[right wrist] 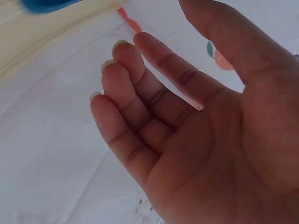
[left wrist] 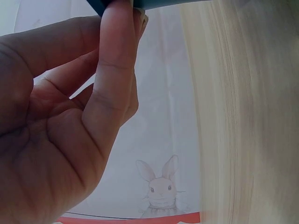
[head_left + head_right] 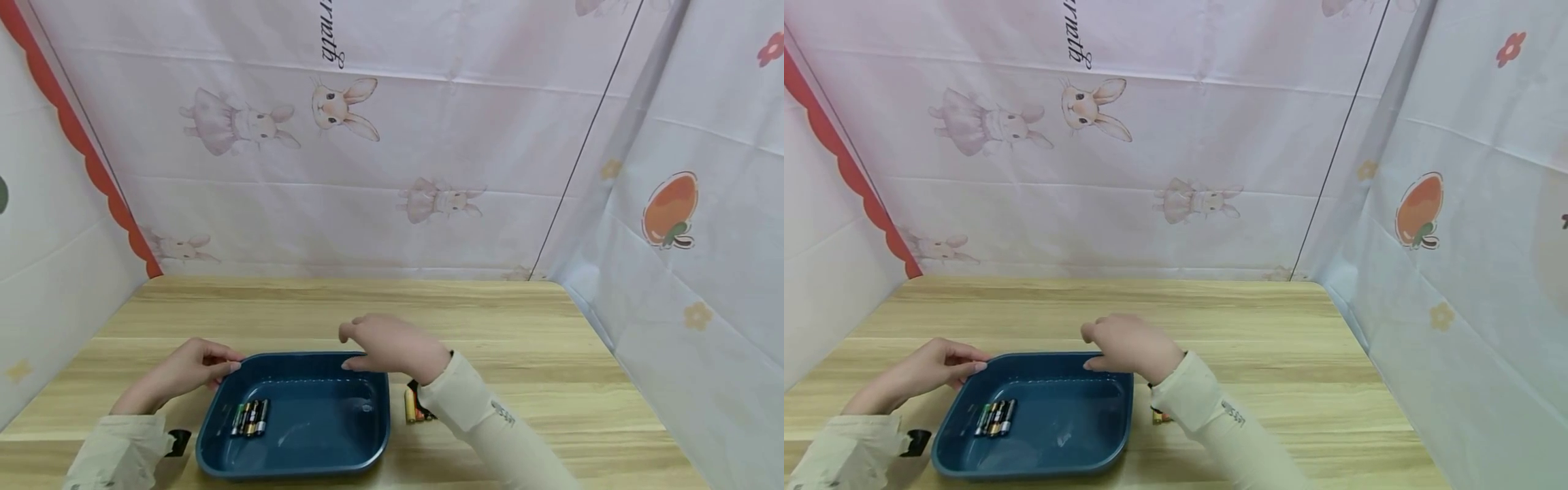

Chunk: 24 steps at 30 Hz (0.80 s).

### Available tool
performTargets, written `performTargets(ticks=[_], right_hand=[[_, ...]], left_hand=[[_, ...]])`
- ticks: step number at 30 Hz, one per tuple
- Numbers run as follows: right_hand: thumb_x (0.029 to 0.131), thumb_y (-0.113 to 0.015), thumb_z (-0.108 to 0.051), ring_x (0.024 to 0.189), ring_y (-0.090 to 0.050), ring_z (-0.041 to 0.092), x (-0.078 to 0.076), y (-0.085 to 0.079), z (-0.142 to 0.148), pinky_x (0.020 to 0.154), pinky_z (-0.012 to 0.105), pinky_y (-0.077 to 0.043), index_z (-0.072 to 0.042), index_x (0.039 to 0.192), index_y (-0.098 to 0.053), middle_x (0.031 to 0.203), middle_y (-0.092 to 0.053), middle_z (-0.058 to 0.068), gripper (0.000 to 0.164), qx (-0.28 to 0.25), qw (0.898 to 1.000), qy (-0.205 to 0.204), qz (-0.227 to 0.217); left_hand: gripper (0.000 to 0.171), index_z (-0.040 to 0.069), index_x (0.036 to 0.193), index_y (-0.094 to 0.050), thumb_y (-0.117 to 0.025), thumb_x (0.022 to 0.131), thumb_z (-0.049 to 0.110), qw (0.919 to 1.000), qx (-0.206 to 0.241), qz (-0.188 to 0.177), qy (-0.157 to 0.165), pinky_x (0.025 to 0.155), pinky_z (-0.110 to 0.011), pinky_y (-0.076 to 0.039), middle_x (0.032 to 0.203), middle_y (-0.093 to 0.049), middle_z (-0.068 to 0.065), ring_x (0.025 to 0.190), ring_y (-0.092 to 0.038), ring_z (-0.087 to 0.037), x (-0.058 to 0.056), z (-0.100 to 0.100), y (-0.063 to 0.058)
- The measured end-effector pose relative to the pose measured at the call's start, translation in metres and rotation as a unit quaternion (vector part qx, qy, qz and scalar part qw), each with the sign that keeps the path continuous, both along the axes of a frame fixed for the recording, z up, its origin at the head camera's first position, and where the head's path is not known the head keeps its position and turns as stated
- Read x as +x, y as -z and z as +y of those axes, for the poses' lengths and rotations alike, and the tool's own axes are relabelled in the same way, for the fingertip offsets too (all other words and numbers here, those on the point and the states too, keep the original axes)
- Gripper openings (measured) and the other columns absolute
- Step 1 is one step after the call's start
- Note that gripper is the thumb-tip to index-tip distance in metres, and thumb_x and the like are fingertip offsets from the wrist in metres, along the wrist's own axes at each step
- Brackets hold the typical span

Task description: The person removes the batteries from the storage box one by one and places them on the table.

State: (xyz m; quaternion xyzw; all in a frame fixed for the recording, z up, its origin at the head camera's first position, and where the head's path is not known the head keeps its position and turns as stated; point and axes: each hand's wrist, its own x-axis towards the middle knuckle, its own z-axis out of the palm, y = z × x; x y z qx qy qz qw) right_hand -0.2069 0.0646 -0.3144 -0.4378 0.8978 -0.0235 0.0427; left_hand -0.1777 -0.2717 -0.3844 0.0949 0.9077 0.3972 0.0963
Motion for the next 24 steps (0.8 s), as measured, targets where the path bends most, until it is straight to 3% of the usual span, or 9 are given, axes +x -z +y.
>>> performTargets(ticks=[9, 15, 24], right_hand=[[0.092, -0.065, -0.038, 0.095, -0.061, 0.006, 0.011, 0.002, -0.048, 0.082, 0.018, -0.049, -0.018, 0.124, -0.060, 0.116, -0.064, -0.005, 0.038, 0.024, 0.998, -0.050, 0.007], [0.091, -0.065, -0.039, 0.094, -0.060, 0.002, 0.018, 0.011, -0.082, 0.080, 0.014, -0.047, -0.019, 0.123, -0.060, 0.116, -0.064, -0.008, 0.038, 0.055, 0.996, -0.071, -0.023], [0.090, -0.063, -0.046, 0.070, -0.056, -0.001, 0.016, 0.039, -0.124, 0.065, 0.014, -0.046, -0.024, 0.132, -0.054, 0.089, -0.062, -0.013, 0.048, 0.136, 0.987, -0.077, -0.024]], left_hand=[[0.022, -0.008, 0.109, -0.068, -0.060, 0.095, 0.007, 1.0000, 0.000, -0.003, 0.007, 0.058, -0.031, -0.055, 0.083, -0.067, -0.006, 0.065, -0.059, -0.017, -0.001, -0.001, 0.000], [0.023, -0.009, 0.109, -0.067, -0.059, 0.095, 0.007, 0.9998, 0.011, -0.006, 0.016, 0.057, -0.031, -0.055, 0.085, -0.067, -0.008, 0.065, -0.059, -0.017, -0.001, -0.002, -0.001], [0.023, -0.009, 0.109, -0.067, -0.060, 0.094, 0.007, 0.9996, 0.013, -0.002, 0.023, 0.057, -0.032, -0.055, 0.081, -0.065, -0.007, 0.063, -0.058, -0.015, -0.001, -0.003, 0.000]])
